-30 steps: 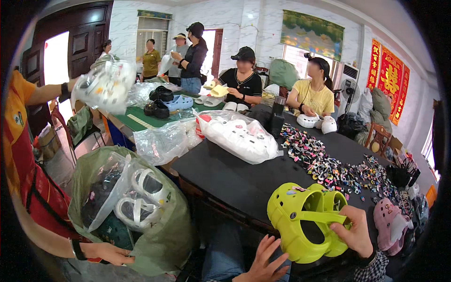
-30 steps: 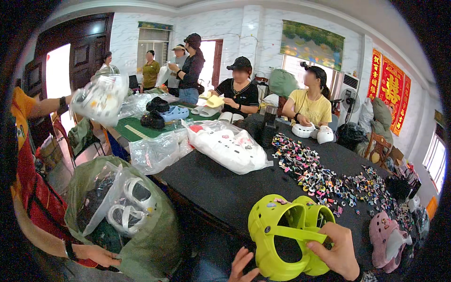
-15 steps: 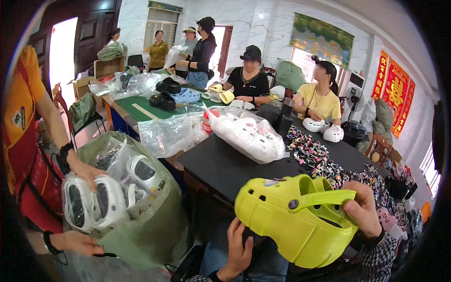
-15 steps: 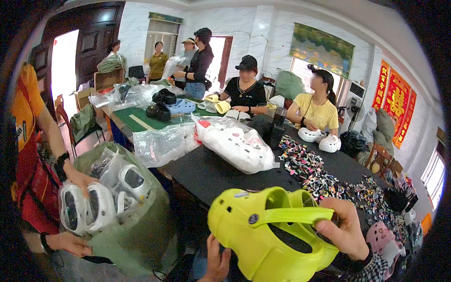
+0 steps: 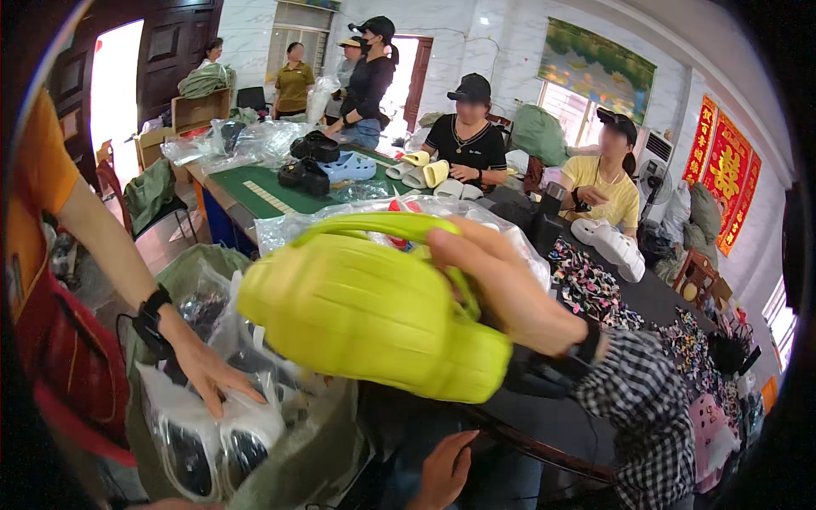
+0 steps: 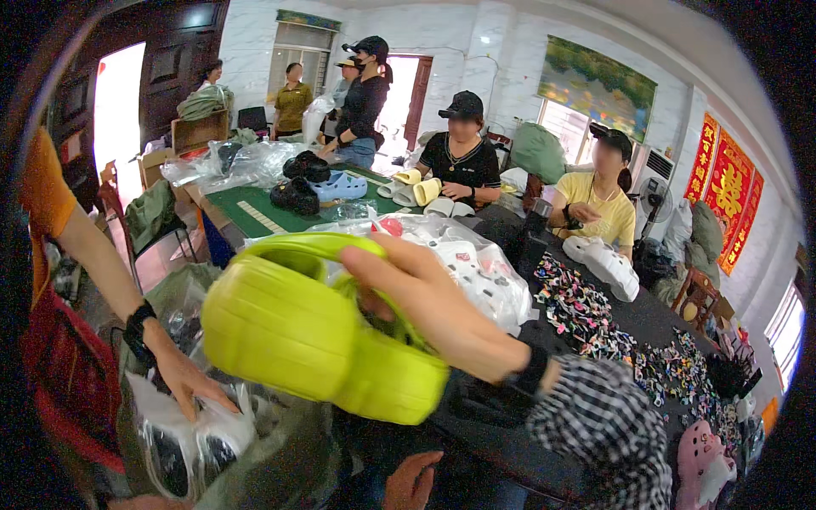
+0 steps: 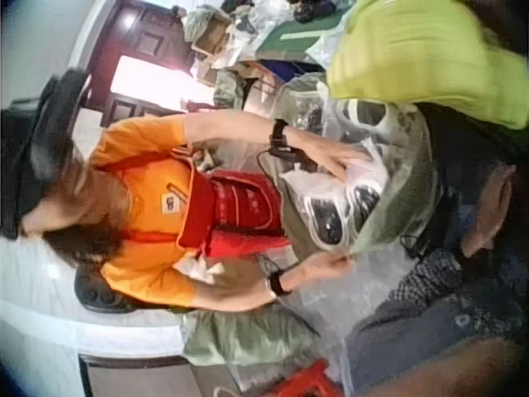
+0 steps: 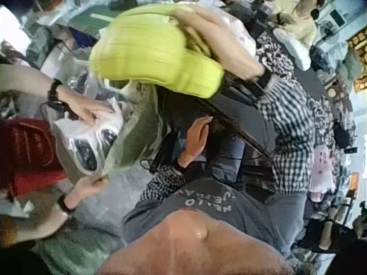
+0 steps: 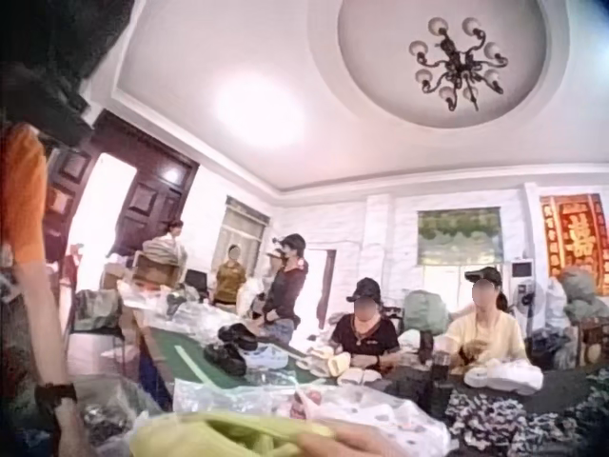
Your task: Attaching decorative charms to clogs in a workshop.
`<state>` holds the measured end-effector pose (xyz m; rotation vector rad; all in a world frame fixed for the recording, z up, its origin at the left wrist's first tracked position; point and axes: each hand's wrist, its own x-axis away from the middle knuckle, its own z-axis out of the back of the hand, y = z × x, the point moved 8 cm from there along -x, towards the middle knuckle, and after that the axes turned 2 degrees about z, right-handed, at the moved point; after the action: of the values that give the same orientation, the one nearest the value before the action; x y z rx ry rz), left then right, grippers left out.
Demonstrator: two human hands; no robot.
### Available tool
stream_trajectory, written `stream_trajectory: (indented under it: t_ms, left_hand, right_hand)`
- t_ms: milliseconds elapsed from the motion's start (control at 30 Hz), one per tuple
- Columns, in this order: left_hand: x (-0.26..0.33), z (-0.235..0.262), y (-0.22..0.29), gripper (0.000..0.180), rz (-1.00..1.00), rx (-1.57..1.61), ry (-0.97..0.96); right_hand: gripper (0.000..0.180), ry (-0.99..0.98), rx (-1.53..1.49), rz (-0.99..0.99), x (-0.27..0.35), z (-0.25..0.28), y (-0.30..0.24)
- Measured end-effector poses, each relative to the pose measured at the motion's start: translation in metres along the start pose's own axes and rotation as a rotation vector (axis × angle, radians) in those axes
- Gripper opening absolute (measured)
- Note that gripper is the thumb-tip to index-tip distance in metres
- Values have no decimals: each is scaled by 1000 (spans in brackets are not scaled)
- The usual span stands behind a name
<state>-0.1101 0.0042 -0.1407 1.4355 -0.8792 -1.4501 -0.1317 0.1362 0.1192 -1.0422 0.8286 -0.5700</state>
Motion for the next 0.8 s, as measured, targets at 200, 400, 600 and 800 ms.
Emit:
stream_trajectory:
  t_ms: [200,400,600,800]
  left_hand:
    - [-1,35,-25,25,162,-25,118]
    - [8,48,-89,27,349,-122,127]
    - [18,67,-105,28,424,-107,240]
    - [9,56,-88,26,379,-120,137]
  right_hand:
    - [31,-103,-65,116,-149,-49,52]
    - [48,182,370,325,-307,28,91]
    - [66,-186,1037,449,-325,24,121]
    - [47,-450,1039,315,-221,44,80]
